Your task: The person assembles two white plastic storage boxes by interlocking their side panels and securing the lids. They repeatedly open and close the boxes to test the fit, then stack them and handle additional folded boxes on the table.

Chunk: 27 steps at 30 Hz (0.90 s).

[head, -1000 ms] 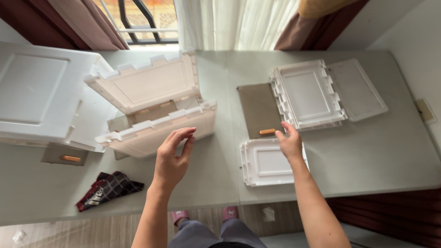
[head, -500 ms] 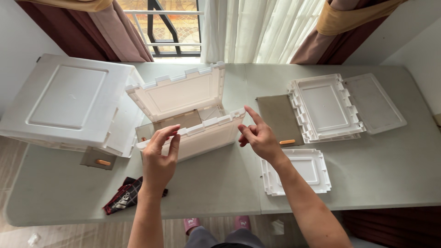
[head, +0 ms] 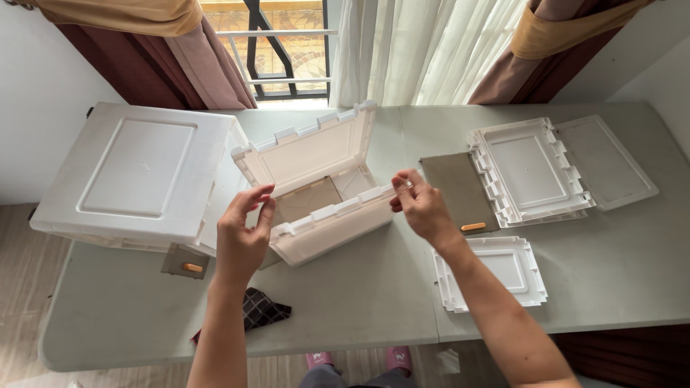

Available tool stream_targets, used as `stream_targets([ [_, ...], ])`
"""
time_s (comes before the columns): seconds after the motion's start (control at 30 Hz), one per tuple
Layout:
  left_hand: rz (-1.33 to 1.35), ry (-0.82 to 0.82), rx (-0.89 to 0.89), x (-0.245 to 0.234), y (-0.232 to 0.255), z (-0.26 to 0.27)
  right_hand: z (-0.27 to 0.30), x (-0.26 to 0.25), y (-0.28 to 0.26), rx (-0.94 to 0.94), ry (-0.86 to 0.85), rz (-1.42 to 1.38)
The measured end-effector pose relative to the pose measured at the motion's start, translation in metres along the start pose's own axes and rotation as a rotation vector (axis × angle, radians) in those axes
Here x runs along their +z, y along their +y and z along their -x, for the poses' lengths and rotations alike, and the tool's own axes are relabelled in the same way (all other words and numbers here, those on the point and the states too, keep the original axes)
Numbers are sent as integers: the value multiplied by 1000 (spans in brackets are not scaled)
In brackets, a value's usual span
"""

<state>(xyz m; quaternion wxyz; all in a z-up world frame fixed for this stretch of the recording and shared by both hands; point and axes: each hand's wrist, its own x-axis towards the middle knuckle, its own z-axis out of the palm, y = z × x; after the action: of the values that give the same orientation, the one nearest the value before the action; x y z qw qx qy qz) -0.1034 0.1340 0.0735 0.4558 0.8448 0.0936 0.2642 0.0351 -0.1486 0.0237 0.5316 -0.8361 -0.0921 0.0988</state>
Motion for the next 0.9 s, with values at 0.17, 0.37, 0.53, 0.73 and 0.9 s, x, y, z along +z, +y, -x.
stream_targets([
  [0.17, -2, -6, 72, 2, -8, -25, -27, -13, 1, -8, 64, 82],
  [0.37, 45, -40, 1, 15, -16, -32, -52, -32, -3, -155, 87, 330],
  [0.53, 166, -62, -302, 30, -47, -8, -65, -59, -19, -392, 68, 511],
  [0.73, 440, 40, -745, 75, -116, 51, -77, -54, -42, -550, -48, 527],
  [0.9, 753, 100, -1095, 106, -136, 86, -96, -12, -54, -817, -101, 558],
])
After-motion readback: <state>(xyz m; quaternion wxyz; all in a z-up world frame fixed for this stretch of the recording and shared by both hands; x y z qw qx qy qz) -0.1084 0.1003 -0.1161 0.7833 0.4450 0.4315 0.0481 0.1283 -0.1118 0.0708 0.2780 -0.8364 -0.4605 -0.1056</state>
